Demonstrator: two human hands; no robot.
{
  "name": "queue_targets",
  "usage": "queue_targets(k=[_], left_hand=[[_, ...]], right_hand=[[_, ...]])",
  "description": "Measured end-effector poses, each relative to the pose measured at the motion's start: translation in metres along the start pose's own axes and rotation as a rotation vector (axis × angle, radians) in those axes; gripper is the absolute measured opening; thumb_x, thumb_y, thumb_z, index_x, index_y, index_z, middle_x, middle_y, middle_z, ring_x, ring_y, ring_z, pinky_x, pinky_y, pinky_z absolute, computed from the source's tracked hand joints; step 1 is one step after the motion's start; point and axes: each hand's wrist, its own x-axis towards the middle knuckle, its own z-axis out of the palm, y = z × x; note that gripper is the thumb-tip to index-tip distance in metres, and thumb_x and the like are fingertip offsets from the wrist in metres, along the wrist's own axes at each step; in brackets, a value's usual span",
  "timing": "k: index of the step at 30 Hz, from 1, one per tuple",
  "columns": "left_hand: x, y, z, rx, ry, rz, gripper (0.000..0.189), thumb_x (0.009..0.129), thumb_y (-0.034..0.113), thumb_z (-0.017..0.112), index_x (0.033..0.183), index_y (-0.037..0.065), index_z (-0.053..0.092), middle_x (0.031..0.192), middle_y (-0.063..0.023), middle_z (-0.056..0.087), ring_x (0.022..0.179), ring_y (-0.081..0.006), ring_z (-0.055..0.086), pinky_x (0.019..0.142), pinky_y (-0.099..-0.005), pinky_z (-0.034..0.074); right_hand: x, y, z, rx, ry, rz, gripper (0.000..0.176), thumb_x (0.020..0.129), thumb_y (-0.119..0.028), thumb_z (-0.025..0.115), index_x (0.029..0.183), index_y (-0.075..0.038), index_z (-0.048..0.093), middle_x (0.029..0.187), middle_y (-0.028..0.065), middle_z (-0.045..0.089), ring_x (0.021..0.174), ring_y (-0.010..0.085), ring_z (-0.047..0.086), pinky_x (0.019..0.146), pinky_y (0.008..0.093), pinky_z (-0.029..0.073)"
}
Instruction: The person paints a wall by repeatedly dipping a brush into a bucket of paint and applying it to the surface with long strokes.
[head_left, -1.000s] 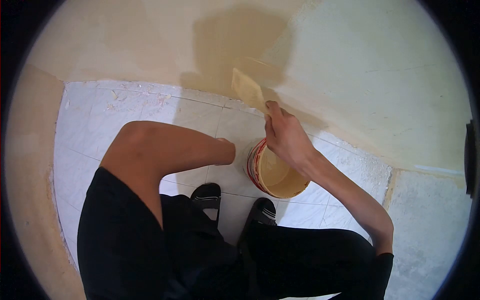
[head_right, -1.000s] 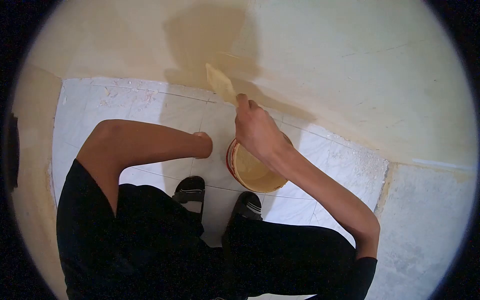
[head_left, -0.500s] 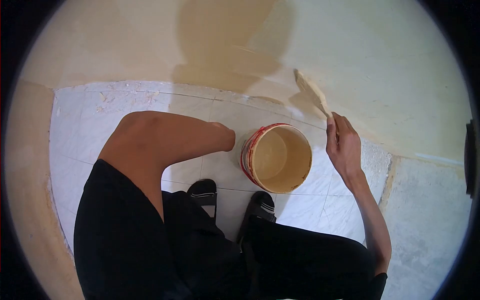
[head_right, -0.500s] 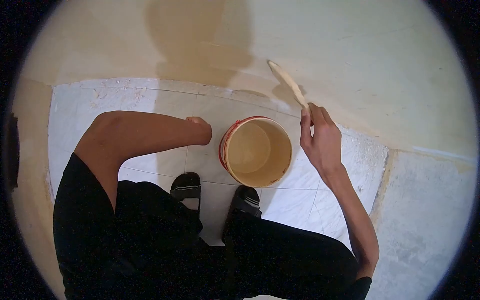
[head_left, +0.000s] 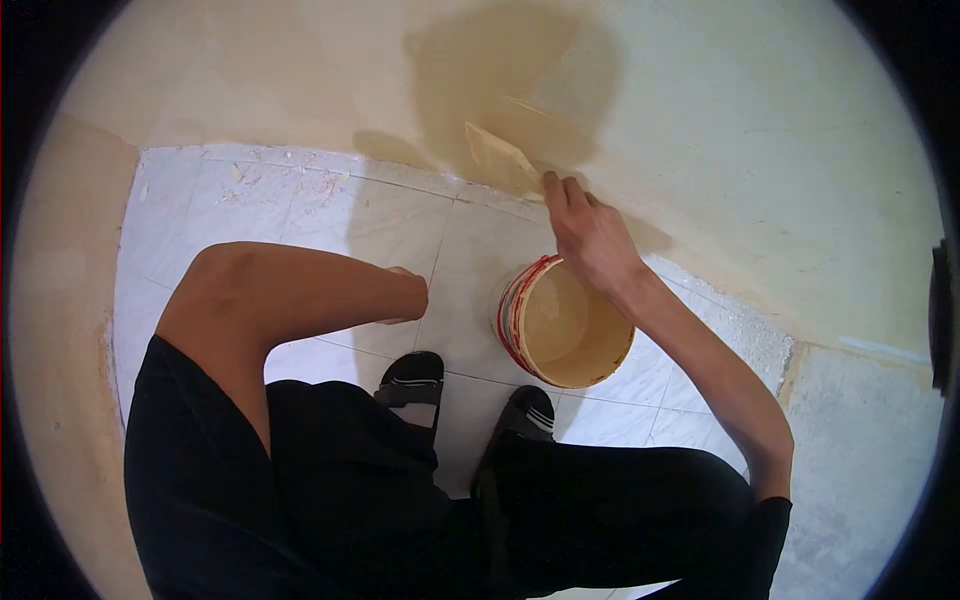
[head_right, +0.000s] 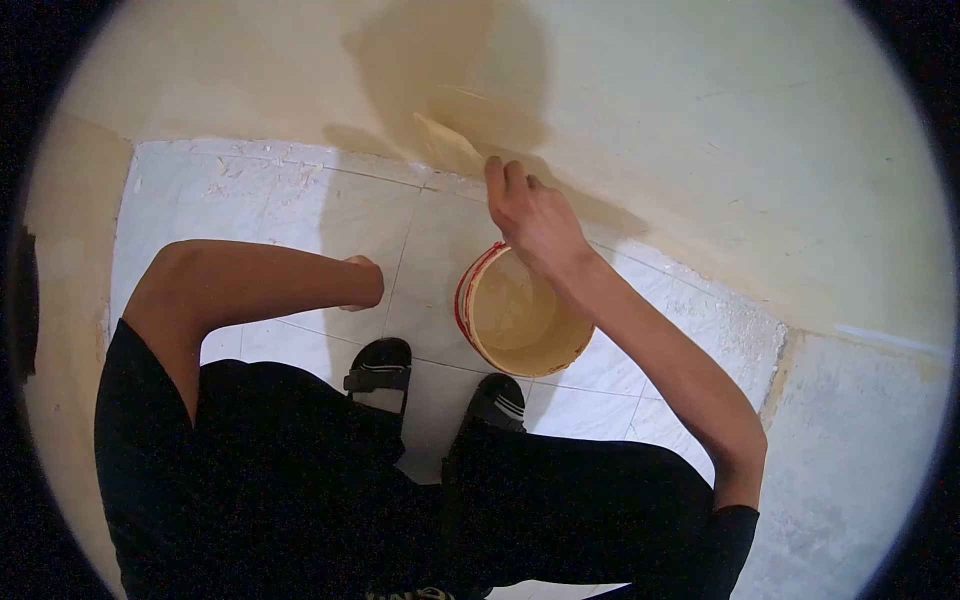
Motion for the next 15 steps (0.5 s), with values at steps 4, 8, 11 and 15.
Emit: queue_targets(k=[4,8,11,15], left_hand=[[0.030,0.005,-0.001,0.073,0.002,-0.008,0.045,0.062,0.021,0.084,0.104,0.023,0.068,0.104,0.0012,0.066,0.098,-0.0236,0.062,0.077,-0.0430,0.054],[0.022,-0.003,-0.023,0.043,0.032,-0.017,0.041,0.064,0.021,0.081,0.103,0.019,0.068,0.103,-0.0016,0.066,0.096,-0.0247,0.062,0.076,-0.0440,0.054],[0.027,-0.009,-0.049,0.074,0.051,0.025,0.039,0.067,0.022,0.079,0.104,0.017,0.068,0.102,-0.0030,0.066,0.096,-0.0240,0.062,0.075,-0.0436,0.054],[0.048,-0.003,-0.069,0.123,0.165,0.001,0.043,0.064,0.021,0.081,0.104,0.019,0.068,0.103,-0.0027,0.066,0.096,-0.0234,0.062,0.075,-0.0440,0.054]], right_hand=[[-0.004,0.008,0.010,-0.132,-0.114,0.107,0.055,0.068,0.006,0.053,0.121,0.005,0.041,0.095,0.0191,0.054,0.079,0.0322,0.062,0.059,0.0383,0.053],[-0.060,0.034,-0.001,-0.281,-0.055,0.229,0.061,0.071,0.006,0.051,0.130,0.003,0.038,0.093,0.0183,0.057,0.077,0.0303,0.063,0.060,0.0370,0.054],[-0.112,0.059,-0.021,-0.267,-0.014,0.400,0.051,0.079,0.005,0.049,0.129,-0.003,0.042,0.085,0.0156,0.058,0.067,0.0317,0.062,0.055,0.0392,0.053],[-0.141,0.057,-0.047,-0.221,-0.002,0.534,0.035,0.083,0.001,0.050,0.119,-0.003,0.049,0.086,0.0154,0.058,0.066,0.0326,0.062,0.053,0.0393,0.052]])
